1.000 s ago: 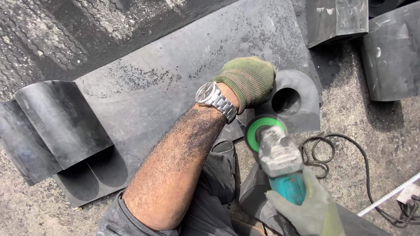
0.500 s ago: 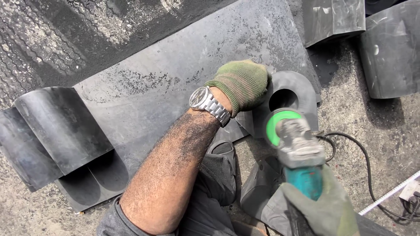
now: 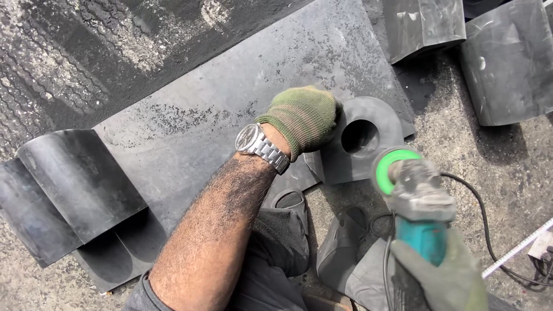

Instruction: Grinding and smoothing the edges of heavy rubber or plastic blocks using a handheld angle grinder.

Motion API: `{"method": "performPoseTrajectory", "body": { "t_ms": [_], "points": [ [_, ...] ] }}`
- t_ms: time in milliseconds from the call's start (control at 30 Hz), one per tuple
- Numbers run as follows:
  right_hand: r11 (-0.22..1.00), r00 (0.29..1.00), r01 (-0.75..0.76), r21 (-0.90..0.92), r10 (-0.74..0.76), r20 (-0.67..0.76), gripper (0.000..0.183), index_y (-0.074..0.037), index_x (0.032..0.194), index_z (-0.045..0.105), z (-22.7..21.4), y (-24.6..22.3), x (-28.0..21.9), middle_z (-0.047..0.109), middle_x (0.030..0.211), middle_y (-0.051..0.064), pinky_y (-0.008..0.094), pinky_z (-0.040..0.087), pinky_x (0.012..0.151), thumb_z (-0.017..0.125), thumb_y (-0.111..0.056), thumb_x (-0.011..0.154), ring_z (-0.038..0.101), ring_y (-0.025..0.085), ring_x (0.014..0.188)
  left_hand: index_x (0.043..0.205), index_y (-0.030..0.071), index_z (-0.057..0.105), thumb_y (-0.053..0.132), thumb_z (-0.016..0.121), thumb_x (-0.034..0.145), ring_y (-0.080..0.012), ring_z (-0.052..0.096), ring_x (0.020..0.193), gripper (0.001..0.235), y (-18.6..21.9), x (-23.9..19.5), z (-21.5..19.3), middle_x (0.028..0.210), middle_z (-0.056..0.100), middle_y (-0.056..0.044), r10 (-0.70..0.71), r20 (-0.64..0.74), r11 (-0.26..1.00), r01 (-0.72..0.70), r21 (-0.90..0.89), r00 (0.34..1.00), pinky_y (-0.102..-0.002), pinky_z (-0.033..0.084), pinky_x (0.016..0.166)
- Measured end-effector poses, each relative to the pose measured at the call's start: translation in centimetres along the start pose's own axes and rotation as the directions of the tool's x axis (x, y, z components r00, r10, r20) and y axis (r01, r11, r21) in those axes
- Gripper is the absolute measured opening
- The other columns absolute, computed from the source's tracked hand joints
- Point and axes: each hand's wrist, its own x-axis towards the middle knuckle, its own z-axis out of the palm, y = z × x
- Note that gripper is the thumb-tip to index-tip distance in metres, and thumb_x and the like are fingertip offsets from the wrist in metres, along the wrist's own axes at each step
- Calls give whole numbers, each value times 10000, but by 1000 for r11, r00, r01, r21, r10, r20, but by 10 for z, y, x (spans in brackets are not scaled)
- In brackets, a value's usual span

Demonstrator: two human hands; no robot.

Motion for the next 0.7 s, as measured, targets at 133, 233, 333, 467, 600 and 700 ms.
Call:
{"method": "performPoseTrajectory", "body": {
  "t_ms": [133,233,333,467,600,700],
  "points": [
    [997,997,-67,-38,69,46,961,-108,1496,565,3,3,3,719,1174,178,443,588,969,887,-460,662,725,309,1036,988,127,777,239,630,878,-346,734,926,215,2,2,1,994,741,-167,-44,26,998,42,54,999,-450,595,788],
    [990,995,-32,-135,45,90,1075,-108,1534,466,19,-7,-6,707,1195,169,430,551,988,914,-488,633,716,294,1058,954,123,783,237,612,900,-340,729,943,213,1,3,2,984,746,-152,-20,0,998,20,66,1000,-462,587,790],
    [997,991,33,-63,-24,131,1130,-85,1527,397,22,-17,-10,680,1206,157,424,514,1004,919,-492,610,698,285,1076,945,114,777,240,625,889,-339,726,935,206,-4,0,2,968,743,-150,-12,12,997,11,70,1000,-464,581,787],
    [998,998,21,64,-25,55,954,-69,1409,499,-8,-49,-12,688,1158,149,435,544,984,872,-492,640,702,296,1053,934,119,778,218,648,857,-354,717,953,180,-5,-5,-2,942,745,-157,41,-14,995,-39,91,999,-474,573,796],
    [1000,1000,-9,-29,9,-4,807,-87,1342,587,-13,-67,-16,714,1109,142,434,585,957,840,-497,694,717,299,1022,929,141,779,207,648,841,-374,719,898,170,-2,-6,-7,902,740,-166,3,-5,997,-2,75,1000,-479,577,766],
    [996,995,19,-83,-10,100,863,-116,1415,552,4,-58,-18,731,1107,128,413,583,956,859,-475,694,726,278,1029,914,129,778,208,645,857,-378,724,869,165,-5,-4,-7,879,736,-177,-7,2,994,7,106,1000,-473,585,756]
  ]
}}
